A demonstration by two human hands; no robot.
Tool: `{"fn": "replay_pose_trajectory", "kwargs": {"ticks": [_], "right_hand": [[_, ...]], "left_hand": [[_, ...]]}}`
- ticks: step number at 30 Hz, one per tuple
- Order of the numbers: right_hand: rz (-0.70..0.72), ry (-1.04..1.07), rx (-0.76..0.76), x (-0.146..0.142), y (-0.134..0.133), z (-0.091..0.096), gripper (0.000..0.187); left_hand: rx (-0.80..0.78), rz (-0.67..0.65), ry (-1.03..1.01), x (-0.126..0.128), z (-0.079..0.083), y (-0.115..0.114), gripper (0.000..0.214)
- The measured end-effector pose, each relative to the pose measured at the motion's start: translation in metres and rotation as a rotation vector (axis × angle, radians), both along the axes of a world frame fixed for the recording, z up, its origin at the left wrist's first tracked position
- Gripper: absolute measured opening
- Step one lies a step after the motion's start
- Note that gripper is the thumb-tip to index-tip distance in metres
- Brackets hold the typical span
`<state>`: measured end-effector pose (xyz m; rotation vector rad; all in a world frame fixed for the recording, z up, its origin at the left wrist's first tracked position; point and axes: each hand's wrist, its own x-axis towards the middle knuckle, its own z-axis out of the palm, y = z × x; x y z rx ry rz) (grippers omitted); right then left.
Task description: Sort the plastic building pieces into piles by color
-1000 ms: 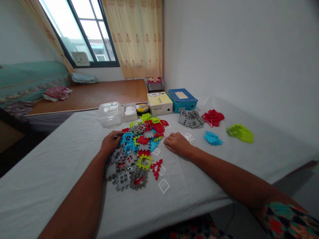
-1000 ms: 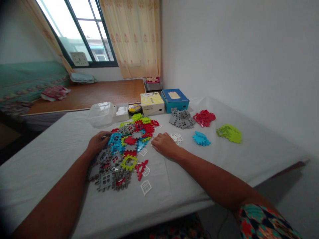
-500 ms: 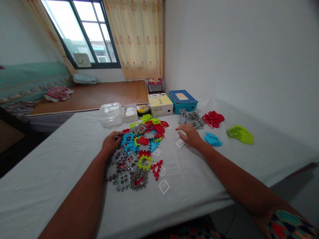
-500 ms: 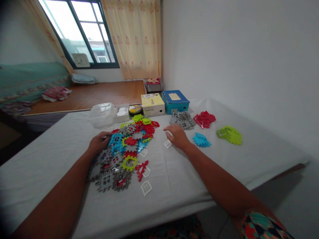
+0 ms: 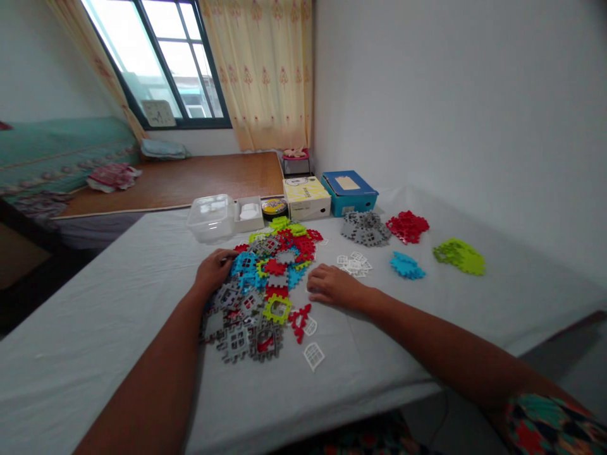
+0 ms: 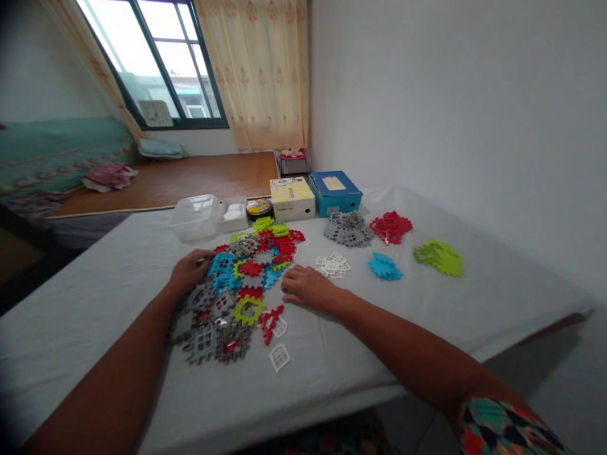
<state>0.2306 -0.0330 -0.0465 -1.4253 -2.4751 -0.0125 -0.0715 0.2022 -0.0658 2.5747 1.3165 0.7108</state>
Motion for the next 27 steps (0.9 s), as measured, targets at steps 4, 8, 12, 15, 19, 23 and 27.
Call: {"fn": "replay_pose_trajectory", "kwargs": {"ticks": [4, 8, 12, 15, 19, 23, 27], "right_hand": [[-0.024, -0.013, -0.005, 0.001, -0.003, 0.004, 0.014], [-0.074, -0.039, 0.012, -0.001, -0.006, 0.006, 0.012], [-0.192, 0.005, 0.064, 0.012, -0.006, 0.007, 0.023], [-0.334, 0.113, 0.117, 0.035, -0.004, 0.009, 0.024], [-0.462, 0.171, 0.141, 0.061, -0.003, 0.010, 0.022], [-0.383, 0.217, 0.200, 0.061, -0.006, 0.016, 0.020], [0.089, 0.404, 0.012, 0.027, -0.018, 0.031, 0.019]], "left_hand": [[0.004, 0.011, -0.003, 0.001, 0.001, -0.002, 0.036], [0.003, 0.012, -0.006, 0.001, 0.000, -0.001, 0.036], [-0.001, 0.012, -0.019, 0.001, 0.000, 0.000, 0.036], [-0.004, 0.018, -0.028, 0.001, 0.000, -0.001, 0.034], [-0.012, 0.026, -0.029, 0.001, 0.002, -0.003, 0.034], [-0.009, 0.031, -0.020, 0.002, 0.002, -0.003, 0.034], [-0.004, 0.008, -0.026, 0.001, 0.002, -0.003, 0.034]]}}
